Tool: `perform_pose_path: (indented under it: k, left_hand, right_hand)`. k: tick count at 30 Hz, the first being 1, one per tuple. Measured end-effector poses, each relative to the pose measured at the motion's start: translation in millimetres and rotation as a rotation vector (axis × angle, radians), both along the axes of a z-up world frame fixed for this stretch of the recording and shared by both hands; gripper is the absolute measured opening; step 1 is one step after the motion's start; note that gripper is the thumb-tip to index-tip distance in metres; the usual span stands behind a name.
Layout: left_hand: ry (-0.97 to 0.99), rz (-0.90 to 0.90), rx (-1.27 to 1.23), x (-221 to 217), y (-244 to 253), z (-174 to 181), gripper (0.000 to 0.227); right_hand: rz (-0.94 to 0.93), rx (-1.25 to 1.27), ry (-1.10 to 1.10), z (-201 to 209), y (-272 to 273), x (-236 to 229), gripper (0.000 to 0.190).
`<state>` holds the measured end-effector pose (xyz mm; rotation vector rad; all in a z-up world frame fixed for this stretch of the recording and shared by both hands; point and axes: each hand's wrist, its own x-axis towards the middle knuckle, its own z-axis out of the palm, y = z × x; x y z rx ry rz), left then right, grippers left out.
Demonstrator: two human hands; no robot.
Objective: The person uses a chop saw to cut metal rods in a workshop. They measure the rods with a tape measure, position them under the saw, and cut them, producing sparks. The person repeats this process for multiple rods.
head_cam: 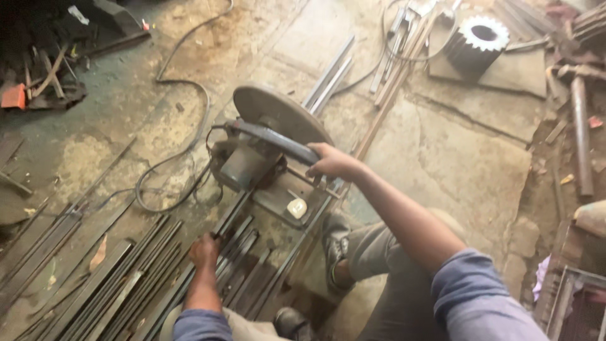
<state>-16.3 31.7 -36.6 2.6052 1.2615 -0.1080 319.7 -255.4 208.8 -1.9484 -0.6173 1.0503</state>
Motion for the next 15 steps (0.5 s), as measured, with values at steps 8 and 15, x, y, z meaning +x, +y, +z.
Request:
perform_pose_path:
  k: [8,15]
  left_hand:
    - [0.128,0.177,-0.143,13,0,11,0.031]
    - [0.212,0.082,-0.254,21,9,24,0.046]
  right_hand:
    - [0.018,0.011,0.041,12,-3,-4,0.072]
    - [0.024,0.128,0.117,12,-5,-4,0.076]
